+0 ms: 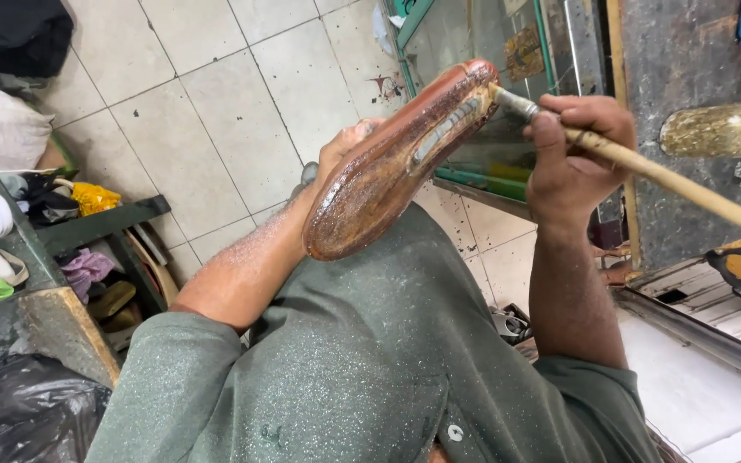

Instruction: Applying glue to the sole of a leather shoe using a brush at a repair bench

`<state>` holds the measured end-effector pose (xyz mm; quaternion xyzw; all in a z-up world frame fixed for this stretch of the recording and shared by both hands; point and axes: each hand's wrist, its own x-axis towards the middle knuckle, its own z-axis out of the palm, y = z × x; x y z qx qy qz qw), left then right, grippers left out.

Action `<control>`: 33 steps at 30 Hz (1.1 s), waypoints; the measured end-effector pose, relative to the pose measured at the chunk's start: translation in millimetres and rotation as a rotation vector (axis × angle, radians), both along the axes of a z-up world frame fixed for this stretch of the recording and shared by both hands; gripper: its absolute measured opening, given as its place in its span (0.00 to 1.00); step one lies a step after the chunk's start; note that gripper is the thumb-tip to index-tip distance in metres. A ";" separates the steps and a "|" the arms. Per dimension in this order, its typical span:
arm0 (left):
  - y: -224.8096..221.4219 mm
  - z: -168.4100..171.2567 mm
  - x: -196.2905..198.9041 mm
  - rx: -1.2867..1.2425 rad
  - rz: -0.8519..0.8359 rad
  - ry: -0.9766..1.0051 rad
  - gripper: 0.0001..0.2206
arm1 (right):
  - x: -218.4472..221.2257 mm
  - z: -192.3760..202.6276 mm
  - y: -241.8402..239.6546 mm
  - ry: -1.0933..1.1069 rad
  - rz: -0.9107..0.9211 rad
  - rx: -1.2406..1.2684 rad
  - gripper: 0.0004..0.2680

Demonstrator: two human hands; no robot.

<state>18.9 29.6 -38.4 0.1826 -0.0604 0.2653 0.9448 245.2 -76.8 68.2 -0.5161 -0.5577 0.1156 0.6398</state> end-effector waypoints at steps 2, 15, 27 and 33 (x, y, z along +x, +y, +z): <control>3.1 0.4 -0.1 -0.018 0.008 0.008 0.25 | 11.5 -21.9 -4.9 -0.041 0.029 0.020 0.09; 0.5 -17.6 -18.9 -0.180 0.052 0.098 0.27 | -26.5 -4.9 -9.7 0.053 0.240 -0.070 0.08; -9.8 6.8 -19.9 -0.320 0.099 0.167 0.28 | 44.1 -20.8 -13.9 0.366 0.269 0.063 0.06; -12.6 15.9 -24.3 -0.374 0.106 0.197 0.29 | 36.6 -52.8 -19.8 0.309 0.237 -0.026 0.05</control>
